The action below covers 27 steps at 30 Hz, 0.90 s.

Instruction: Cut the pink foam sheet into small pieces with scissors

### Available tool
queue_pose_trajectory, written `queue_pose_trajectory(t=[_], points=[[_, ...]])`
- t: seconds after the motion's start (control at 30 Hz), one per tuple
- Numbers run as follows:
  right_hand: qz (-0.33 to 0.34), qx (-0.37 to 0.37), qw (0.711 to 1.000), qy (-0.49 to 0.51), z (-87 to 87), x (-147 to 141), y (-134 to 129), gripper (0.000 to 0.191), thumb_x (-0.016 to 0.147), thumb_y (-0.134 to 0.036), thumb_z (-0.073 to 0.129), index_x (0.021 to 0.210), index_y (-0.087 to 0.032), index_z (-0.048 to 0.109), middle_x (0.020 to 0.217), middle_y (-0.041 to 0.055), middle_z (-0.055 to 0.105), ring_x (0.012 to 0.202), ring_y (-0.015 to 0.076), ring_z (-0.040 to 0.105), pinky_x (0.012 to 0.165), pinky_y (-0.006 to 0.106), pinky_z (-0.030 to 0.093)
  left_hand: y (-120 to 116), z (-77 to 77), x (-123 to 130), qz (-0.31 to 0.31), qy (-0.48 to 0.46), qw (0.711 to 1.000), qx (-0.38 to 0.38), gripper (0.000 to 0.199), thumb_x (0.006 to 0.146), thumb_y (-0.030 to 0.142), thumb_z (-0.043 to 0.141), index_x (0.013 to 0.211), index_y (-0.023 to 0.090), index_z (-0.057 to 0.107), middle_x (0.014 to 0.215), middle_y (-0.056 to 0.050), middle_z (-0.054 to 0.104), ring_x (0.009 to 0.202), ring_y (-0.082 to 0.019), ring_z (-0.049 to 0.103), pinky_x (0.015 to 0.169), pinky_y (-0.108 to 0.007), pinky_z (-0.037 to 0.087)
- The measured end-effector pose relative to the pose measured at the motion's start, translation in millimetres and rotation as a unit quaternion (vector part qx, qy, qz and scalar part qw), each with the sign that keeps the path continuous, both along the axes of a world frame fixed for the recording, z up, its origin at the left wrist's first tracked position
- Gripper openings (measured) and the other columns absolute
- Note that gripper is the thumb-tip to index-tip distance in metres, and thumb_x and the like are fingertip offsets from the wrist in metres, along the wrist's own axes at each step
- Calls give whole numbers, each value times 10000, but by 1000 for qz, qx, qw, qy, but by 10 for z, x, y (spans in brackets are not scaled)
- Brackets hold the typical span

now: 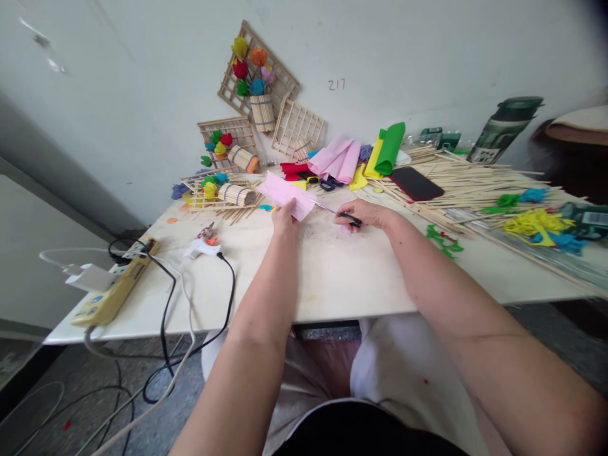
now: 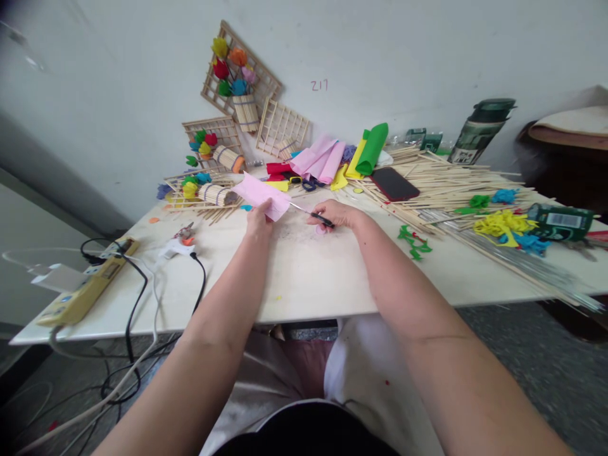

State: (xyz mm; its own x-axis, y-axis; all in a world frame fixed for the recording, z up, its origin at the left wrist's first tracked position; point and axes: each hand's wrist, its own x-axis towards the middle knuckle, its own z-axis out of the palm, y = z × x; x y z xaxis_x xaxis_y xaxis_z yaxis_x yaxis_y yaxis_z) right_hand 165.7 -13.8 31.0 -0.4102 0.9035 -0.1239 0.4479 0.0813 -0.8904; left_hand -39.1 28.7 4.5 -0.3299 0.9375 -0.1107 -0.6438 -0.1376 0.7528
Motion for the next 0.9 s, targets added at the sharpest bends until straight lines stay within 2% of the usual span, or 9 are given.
queue_pose_trajectory(t=[0.13,0.47,0.9], points=[[-11,-7,1000,13,-39,-60,-6,216,772,-294,716,736,-114,602,497,1,569,354,58,448,368,179,354,-4,0,27,-11,-3,1000,6,338,649,31,693,963,149,646,911,-68,720,932,-217,683,797,-280,556],[-18,-28,998,54,-5,-130,-81,185,824,-256,666,751,-124,559,462,-19,540,331,55,433,343,166,312,-85,97,122,-26,-18,999,-19,217,670,8,660,827,146,602,922,-74,703,964,-210,668,817,-290,551],[-32,-28,997,69,18,-187,-125,214,828,-274,639,686,-138,552,434,-22,503,320,48,371,334,177,249,-38,50,107,-24,-11,999,-23,236,672,16,663,859,155,621,999,-75,702,1023,-210,651,825,-274,548]])
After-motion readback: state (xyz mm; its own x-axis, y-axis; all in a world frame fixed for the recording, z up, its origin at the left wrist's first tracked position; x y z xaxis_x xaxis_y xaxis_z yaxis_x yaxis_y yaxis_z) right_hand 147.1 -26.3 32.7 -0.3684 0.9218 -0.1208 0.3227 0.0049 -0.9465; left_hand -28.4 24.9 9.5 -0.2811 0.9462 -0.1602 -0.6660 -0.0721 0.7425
